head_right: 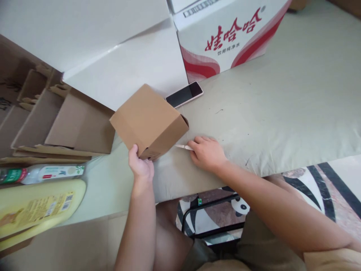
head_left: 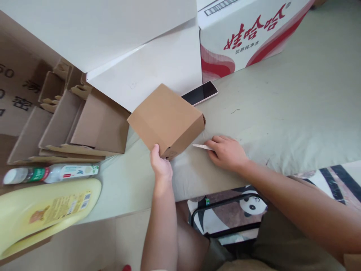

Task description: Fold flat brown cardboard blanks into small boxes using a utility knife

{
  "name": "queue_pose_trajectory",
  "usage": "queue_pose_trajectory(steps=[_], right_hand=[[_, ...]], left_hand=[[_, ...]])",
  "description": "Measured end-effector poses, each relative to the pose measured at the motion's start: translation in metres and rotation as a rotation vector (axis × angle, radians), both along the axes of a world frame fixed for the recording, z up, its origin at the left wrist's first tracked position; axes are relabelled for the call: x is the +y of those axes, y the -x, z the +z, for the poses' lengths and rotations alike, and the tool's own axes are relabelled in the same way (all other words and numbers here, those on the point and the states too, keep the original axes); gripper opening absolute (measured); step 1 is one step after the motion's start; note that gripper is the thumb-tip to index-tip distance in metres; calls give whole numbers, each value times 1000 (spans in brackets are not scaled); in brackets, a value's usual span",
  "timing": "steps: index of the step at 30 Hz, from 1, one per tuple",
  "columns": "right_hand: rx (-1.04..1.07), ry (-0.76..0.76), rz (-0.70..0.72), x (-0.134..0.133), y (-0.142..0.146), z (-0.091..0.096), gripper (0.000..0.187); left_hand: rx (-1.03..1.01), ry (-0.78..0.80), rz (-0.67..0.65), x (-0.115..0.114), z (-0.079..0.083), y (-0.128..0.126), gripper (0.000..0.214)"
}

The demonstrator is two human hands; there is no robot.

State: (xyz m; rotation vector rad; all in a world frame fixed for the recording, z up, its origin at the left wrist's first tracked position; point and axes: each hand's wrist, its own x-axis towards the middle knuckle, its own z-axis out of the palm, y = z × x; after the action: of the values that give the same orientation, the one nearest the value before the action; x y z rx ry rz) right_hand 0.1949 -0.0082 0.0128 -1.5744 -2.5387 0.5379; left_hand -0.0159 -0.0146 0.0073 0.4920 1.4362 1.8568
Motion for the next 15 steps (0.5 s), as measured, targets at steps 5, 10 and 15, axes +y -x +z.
queue_pose_trajectory(steps=[5,10,15], right_hand=[[9,-49,-120,6,-14,-1,33],[-68,-125,-290,16,-29,-4,38],[-120,-179,-375,21,-31,-7,44]], left_hand=[[-5,10,2,0,1,1,31],[20,2,9,0,-1,0,31],[8,3,19,0,0,1,28]])
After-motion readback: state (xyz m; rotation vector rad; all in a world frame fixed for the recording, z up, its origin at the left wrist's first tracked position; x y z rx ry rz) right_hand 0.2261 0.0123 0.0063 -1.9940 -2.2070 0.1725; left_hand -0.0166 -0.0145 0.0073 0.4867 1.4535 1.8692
